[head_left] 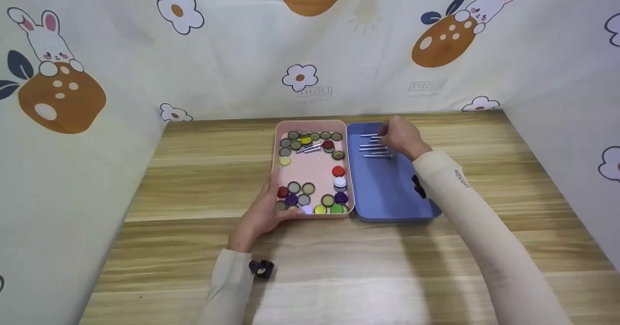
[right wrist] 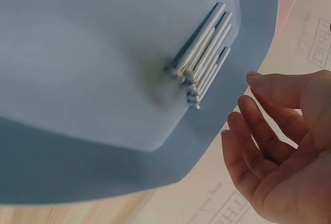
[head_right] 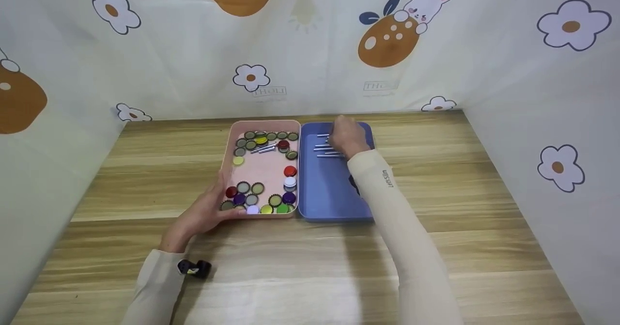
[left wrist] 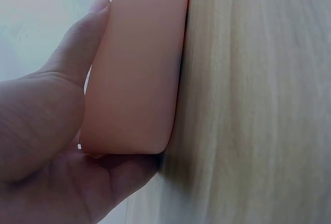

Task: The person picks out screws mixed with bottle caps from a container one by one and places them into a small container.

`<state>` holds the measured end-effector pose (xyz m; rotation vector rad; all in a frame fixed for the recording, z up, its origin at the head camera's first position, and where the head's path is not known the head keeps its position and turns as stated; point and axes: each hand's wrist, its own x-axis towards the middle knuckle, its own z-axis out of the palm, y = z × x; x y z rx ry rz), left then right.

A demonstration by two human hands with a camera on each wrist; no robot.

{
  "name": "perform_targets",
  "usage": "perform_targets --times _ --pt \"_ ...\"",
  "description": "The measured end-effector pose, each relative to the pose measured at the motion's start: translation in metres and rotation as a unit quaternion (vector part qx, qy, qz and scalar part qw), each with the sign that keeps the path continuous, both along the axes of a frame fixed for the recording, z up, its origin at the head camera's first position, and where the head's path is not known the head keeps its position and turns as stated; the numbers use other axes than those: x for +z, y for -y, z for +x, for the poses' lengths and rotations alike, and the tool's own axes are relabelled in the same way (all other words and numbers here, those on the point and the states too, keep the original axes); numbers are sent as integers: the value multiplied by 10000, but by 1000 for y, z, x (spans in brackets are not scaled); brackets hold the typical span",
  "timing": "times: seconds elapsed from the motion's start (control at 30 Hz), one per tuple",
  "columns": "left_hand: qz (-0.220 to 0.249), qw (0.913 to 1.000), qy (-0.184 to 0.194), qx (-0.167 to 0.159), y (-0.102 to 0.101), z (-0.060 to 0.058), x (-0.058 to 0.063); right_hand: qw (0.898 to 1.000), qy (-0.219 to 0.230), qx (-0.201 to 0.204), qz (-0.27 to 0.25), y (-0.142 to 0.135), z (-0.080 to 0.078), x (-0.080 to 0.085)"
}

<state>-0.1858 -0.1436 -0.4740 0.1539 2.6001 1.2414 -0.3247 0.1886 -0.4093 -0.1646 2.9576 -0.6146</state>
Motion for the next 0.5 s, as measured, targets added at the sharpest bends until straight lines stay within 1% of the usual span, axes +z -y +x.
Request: perform_targets --times 0.17,0.3,0.5 --pt "-15 10000 3 -6 0 -1 0 9997 -119 44 -224 14 -1 0" --pt "-56 10000 80 20 -1 -1 0 9984 -122 68 -539 26 -1 -1" --pt "-123 9999 87 18 0 0 0 9952 -281 364 -860 42 -3 -4"
